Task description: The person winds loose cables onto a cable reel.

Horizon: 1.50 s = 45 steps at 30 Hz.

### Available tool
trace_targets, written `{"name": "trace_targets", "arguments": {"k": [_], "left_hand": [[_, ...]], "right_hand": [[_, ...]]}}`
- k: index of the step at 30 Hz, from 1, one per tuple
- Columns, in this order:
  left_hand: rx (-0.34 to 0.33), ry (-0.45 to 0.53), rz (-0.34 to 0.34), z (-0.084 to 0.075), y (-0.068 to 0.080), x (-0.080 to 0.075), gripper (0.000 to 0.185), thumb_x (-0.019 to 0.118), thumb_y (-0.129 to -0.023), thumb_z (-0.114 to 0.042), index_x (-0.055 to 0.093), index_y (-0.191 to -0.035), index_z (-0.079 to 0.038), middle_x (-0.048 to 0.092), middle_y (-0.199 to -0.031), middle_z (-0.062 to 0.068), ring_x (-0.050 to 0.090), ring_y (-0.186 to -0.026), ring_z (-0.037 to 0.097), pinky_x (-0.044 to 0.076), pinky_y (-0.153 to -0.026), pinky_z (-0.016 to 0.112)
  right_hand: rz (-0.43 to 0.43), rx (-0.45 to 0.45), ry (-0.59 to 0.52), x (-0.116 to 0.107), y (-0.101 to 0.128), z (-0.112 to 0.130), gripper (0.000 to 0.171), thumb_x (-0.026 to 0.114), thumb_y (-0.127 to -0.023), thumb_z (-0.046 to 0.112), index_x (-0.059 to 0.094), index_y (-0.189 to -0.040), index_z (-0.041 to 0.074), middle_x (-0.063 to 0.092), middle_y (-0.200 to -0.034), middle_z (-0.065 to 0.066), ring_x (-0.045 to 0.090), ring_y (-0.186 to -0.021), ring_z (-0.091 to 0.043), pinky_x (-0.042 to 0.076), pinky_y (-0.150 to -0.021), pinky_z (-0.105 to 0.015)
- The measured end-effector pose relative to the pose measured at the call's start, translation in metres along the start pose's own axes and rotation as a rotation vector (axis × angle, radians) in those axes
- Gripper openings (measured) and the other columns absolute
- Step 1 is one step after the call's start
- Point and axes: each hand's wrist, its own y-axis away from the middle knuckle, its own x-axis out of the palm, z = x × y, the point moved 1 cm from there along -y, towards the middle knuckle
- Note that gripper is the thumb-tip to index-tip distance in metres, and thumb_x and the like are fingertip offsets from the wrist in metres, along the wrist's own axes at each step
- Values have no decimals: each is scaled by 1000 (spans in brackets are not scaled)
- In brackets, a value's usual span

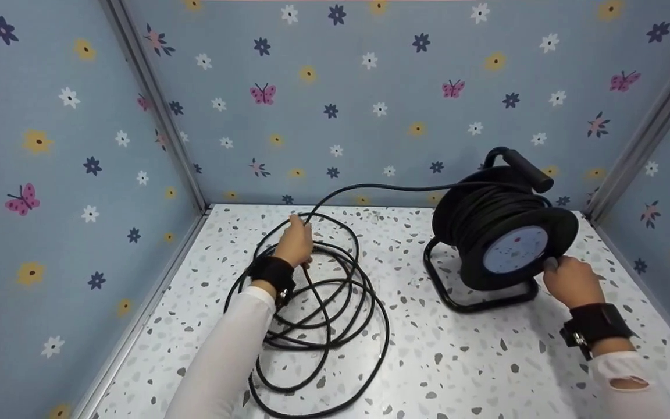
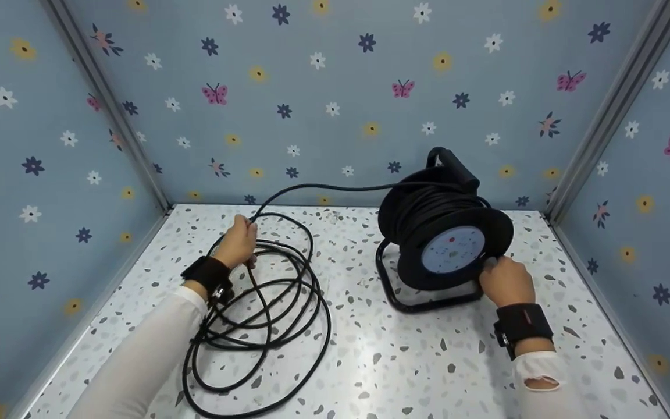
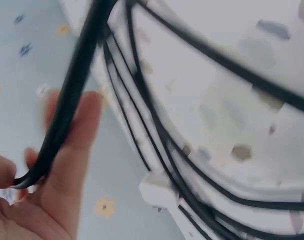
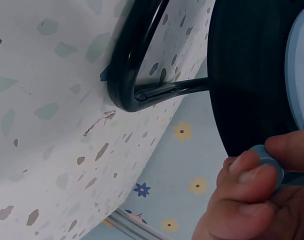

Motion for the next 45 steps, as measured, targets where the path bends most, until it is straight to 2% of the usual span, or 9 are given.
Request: {"name": "trace_targets", "arguments": {"k": [3, 6, 12, 17, 19, 24, 30, 36, 45], "left_hand": [[67, -10, -43, -4, 2, -26, 30, 35, -120, -24, 48, -127, 3, 55, -89, 9, 53, -60, 14, 50, -59, 30], [114, -60, -73, -6, 3, -54, 33, 41, -119, -30, 54, -100, -6, 46, -80, 3, 43, -67, 19, 40, -68, 35], [185, -92, -186, -18, 14, -111, 50, 54, -114, -43, 44, -72, -17, 37, -64, -2, 36, -59, 18, 34, -64, 37], [483, -160, -482, -42, 29, -142, 53, 51, -113, -31, 37, -63, -19, 32, -58, -4, 28, -53, 18, 24, -56, 36], [602, -173, -550, -49, 35, -147, 54, 53, -110, -24, 35, -59, -18, 28, -56, -5, 24, -51, 16, 19, -54, 34], [762, -96, -400, -51, 49, -144, 56, 57, -104, -14, 36, -51, -12, 26, -53, -11, 20, -49, 6, 15, -52, 25], [812, -110, -252, -29, 62, -126, 55, 57, -103, -8, 36, -51, -10, 23, -55, -14, 15, -50, 0, 15, -53, 23], [806, -144, -250, -9, 71, -102, 55, 58, -106, -9, 38, -55, -11, 24, -56, -14, 16, -52, -1, 18, -54, 25], [890, -192, -281, 1, 74, -62, 48, 58, -106, -9, 43, -60, -12, 29, -56, -9, 17, -55, 0, 20, -56, 24]], "right_hand": [[5, 3, 5, 0, 1, -1, 49, 38, -112, 19, 59, -72, 0, 66, -91, -43, 63, -82, -66, 48, -69, -73], [3, 0, 10, 2, 1, -1, 50, 38, -112, 19, 61, -73, -2, 66, -95, -45, 62, -86, -70, 48, -71, -75], [-16, -18, 5, 3, 2, -1, 49, 39, -112, 18, 56, -69, 1, 65, -85, -41, 63, -80, -67, 48, -69, -74], [-38, -37, 6, 3, 0, 1, 48, 40, -111, 17, 54, -67, 2, 65, -82, -40, 62, -77, -66, 47, -66, -74], [-38, -38, 6, 3, 0, 1, 48, 40, -111, 17, 54, -68, 2, 65, -82, -40, 62, -76, -66, 47, -65, -74], [-45, -43, 10, 6, 1, 0, 48, 40, -111, 16, 57, -69, -1, 65, -85, -43, 62, -78, -67, 47, -67, -75], [-13, -23, 7, 11, 4, -1, 50, 40, -111, 17, 63, -73, -5, 66, -89, -43, 63, -80, -66, 48, -69, -72], [41, -17, 3, 16, 6, 0, 52, 38, -113, 19, 63, -74, -4, 67, -87, -40, 65, -74, -56, 49, -69, -69], [99, -15, -11, 34, 13, 7, 49, 39, -113, 23, 54, -68, 7, 65, -77, -26, 63, -69, -42, 51, -69, -61]]}}
